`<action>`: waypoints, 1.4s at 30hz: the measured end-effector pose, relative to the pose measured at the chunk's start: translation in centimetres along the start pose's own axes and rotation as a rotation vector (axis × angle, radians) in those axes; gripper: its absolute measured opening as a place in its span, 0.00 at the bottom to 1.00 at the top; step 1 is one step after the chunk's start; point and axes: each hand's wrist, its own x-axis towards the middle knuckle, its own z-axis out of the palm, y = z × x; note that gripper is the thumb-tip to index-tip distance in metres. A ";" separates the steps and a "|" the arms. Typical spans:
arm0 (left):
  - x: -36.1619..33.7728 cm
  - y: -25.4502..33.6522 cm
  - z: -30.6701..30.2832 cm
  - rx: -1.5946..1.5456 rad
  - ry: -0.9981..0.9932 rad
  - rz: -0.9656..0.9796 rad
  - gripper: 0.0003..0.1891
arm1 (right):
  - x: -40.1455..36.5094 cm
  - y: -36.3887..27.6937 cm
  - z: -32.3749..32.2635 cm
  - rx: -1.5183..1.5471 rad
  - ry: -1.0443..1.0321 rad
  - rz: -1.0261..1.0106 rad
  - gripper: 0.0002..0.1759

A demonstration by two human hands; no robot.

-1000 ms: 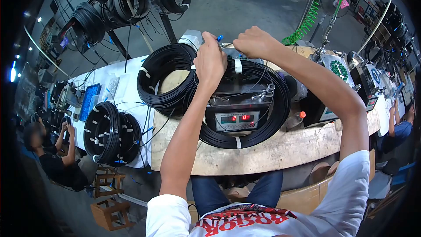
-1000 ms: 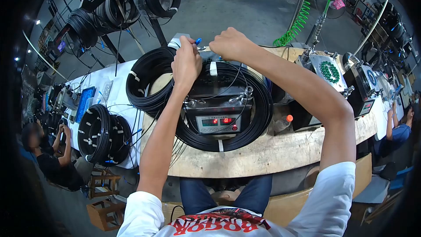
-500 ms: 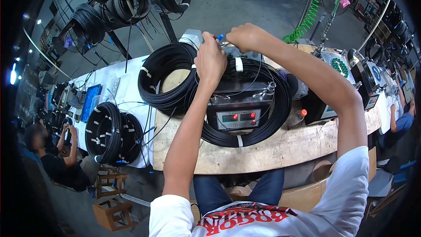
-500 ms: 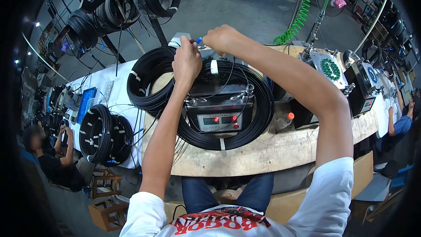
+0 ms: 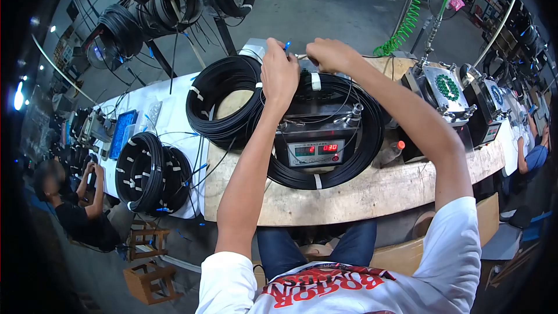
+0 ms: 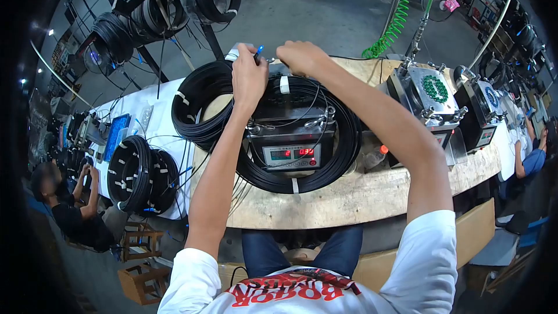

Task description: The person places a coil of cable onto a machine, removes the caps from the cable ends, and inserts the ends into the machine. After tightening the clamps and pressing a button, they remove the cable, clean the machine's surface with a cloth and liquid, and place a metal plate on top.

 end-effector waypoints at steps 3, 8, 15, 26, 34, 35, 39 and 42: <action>0.1 -0.5 0.3 -0.038 -0.023 0.009 0.11 | -1.8 1.7 1.9 0.197 0.185 0.089 0.16; 0.7 -1.6 0.6 -0.049 -0.061 0.062 0.09 | -6.1 -0.1 4.1 0.597 0.532 0.231 0.20; 3.7 -2.6 -1.1 0.138 -0.475 0.264 0.09 | -10.3 -3.3 6.5 0.478 0.932 0.152 0.17; 5.1 1.7 -5.4 0.229 -0.564 0.498 0.11 | -10.7 -3.3 6.6 0.621 0.935 0.195 0.16; 5.7 -0.1 -1.0 0.435 -0.727 0.702 0.11 | -10.0 -3.3 7.3 0.530 1.105 0.177 0.18; 5.8 -0.3 -0.6 0.448 -0.744 0.710 0.11 | -9.9 -3.2 7.4 0.513 1.116 0.163 0.19; 5.7 0.1 -0.8 0.481 -0.725 0.728 0.11 | -9.8 -3.1 7.6 0.517 1.099 0.178 0.19; 5.6 0.3 -1.0 0.488 -0.728 0.716 0.10 | -9.8 -3.2 7.6 0.500 1.112 0.175 0.18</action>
